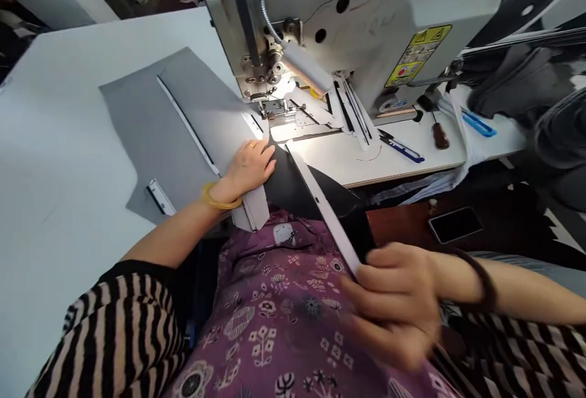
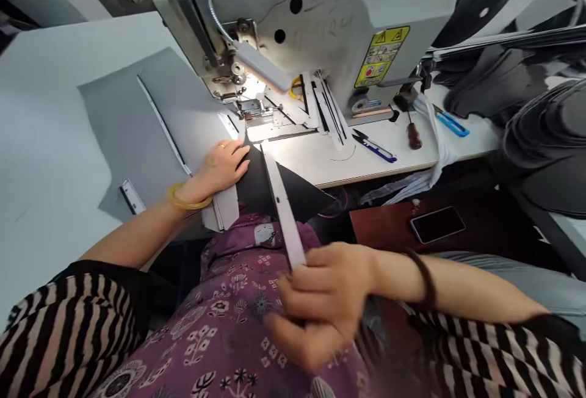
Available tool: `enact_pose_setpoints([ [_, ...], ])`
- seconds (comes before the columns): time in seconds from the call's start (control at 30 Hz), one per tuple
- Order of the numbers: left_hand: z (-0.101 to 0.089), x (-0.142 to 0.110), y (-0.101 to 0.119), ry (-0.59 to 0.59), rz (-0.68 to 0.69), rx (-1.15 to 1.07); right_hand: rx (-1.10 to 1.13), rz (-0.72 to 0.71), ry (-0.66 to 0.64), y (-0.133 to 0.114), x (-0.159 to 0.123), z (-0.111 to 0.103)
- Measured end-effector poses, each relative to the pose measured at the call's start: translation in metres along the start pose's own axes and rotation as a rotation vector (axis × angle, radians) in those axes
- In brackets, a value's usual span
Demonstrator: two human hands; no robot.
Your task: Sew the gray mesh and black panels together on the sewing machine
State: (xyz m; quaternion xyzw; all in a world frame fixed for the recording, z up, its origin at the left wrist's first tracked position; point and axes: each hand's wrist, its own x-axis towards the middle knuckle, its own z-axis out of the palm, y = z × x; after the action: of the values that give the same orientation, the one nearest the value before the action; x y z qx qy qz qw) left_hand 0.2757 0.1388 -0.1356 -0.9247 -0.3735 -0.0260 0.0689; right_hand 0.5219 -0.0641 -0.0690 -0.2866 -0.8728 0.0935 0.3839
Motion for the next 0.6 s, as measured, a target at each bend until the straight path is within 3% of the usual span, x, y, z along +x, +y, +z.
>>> enact_pose_setpoints([
  [0.03,0.0,-0.001,0.002,0.004,0.006,0.009,0.038,-0.183,-0.046,0.011,0.011,0.016],
  [0.1,0.0,-0.003,0.005,0.019,0.014,0.024,-0.066,-0.306,-0.209,0.039,0.03,0.045],
  [0.17,0.003,-0.003,0.005,0.035,0.014,0.015,-0.154,-0.228,-0.292,0.072,0.045,0.07],
  [0.33,0.008,-0.001,0.001,0.038,0.002,-0.063,-0.149,0.141,-0.313,0.141,0.065,0.112],
  [0.47,-0.001,-0.002,0.003,0.017,0.001,-0.038,-0.159,0.255,-0.337,0.159,0.07,0.117],
  [0.6,-0.018,0.0,0.02,-0.113,0.109,-0.017,-0.129,0.205,-0.233,0.165,0.065,0.099],
])
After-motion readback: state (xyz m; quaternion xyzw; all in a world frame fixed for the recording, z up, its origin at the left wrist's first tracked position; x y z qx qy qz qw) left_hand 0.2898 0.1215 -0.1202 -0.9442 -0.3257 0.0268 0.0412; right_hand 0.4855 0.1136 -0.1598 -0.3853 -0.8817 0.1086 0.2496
